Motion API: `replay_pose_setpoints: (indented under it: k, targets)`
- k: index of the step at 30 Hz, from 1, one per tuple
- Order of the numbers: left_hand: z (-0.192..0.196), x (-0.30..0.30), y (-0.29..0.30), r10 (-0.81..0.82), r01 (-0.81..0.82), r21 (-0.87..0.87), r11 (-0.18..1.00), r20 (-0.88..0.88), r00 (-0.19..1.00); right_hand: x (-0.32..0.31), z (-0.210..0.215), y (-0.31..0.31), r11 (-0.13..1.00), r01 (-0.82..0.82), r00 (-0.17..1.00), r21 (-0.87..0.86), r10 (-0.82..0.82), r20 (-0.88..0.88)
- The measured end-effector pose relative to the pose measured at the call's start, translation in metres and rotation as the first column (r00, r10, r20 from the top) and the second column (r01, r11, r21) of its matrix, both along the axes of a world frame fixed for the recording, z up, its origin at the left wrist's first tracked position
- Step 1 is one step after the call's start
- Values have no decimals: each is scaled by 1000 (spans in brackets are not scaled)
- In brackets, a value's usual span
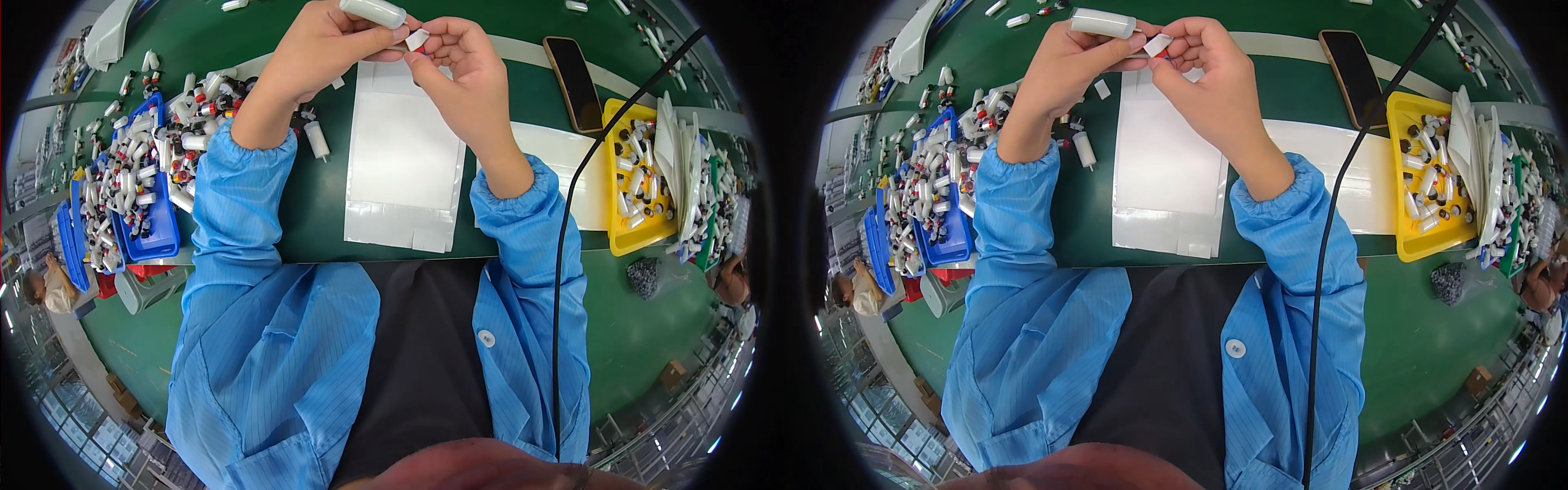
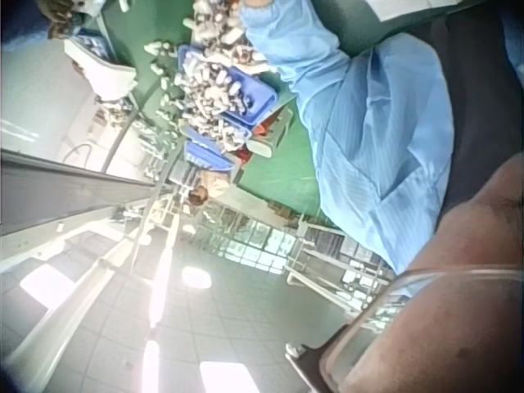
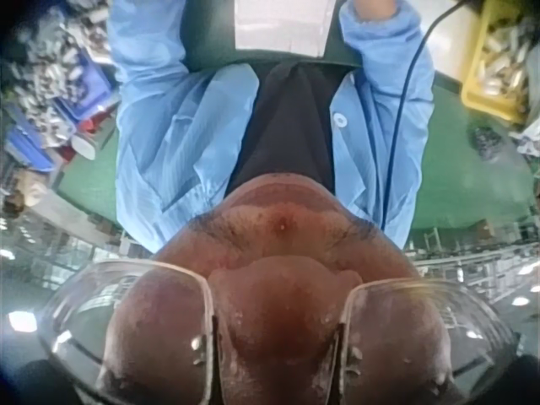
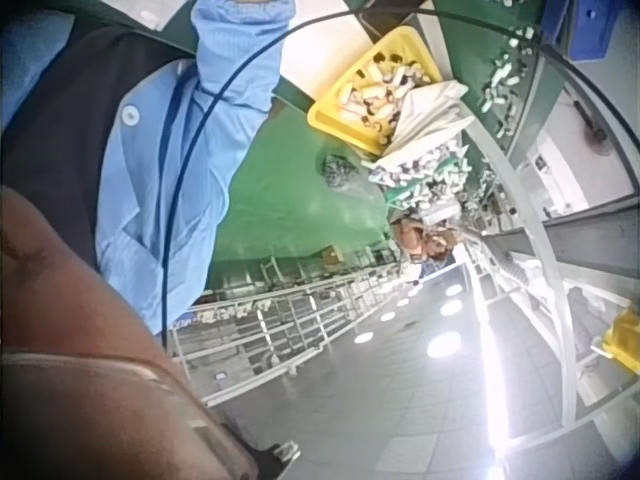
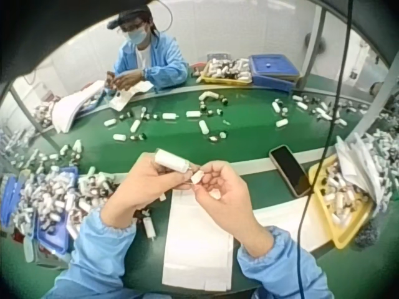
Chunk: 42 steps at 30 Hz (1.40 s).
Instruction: Manually assembling small plastic and metal electronic components at a manufacturing workbench.
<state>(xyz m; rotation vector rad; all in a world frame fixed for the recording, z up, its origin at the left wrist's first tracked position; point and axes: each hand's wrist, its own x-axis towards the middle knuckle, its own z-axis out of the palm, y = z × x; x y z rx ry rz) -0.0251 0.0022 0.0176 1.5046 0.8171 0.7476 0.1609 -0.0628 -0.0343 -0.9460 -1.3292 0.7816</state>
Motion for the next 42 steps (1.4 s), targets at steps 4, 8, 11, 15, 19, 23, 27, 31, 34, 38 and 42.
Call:
replay_pose_setpoints:
  k: [4, 8, 11, 15, 19, 23, 27, 31, 34, 38, 42]
  targets:
    - [14, 11, -10, 40, -28, -128, 991, 99, 994, -1, 0, -1, 988, 101, 988, 114, -113, 106]
    - [-4, -1, 0, -6, 27, -128, 991, 165, 986, -4, 9, -6, 966, 185, 959, 178, -217, 180]
    - [-1, 2, -3, -44, 52, -59, 997, 142, 989, -4, 16, -9, 951, 220, 926, 217, -273, 260]
    - [-4, 4, -7, -5, 2, 84, 996, 38, 999, -4, 20, -13, 955, 218, 923, 200, -268, 275]
    - [6, 1, -7, -14, 27, 174, 984, -80, 997, 3, 11, -3, 973, 97, 980, 210, -130, 148]
    - [14, 3, -12, 16, 39, 344, 938, -154, 988, 11, 20, -5, 945, -276, 859, -174, 162, -486]
    - [16, 7, -17, -71, 63, 301, 952, 16, 997, 19, 11, -1, 845, -495, 640, -204, 196, -743]
    - [20, 12, -25, -177, 150, 312, 938, 58, 983, 14, 14, -4, 721, -686, 433, -99, 295, -852]
    - [28, 10, -32, -89, 69, 356, 932, 41, 995, 9, 25, -7, 709, -696, 436, -113, 292, -851]
    - [57, -30, -9, 90, 46, 491, 870, -248, 964, 8, 14, -3, 837, -484, 695, -256, 189, -693]
    - [64, -100, 69, 253, 191, 489, 851, -702, 666, 6, 1, -1, 884, -290, 887, -367, 104, -450]
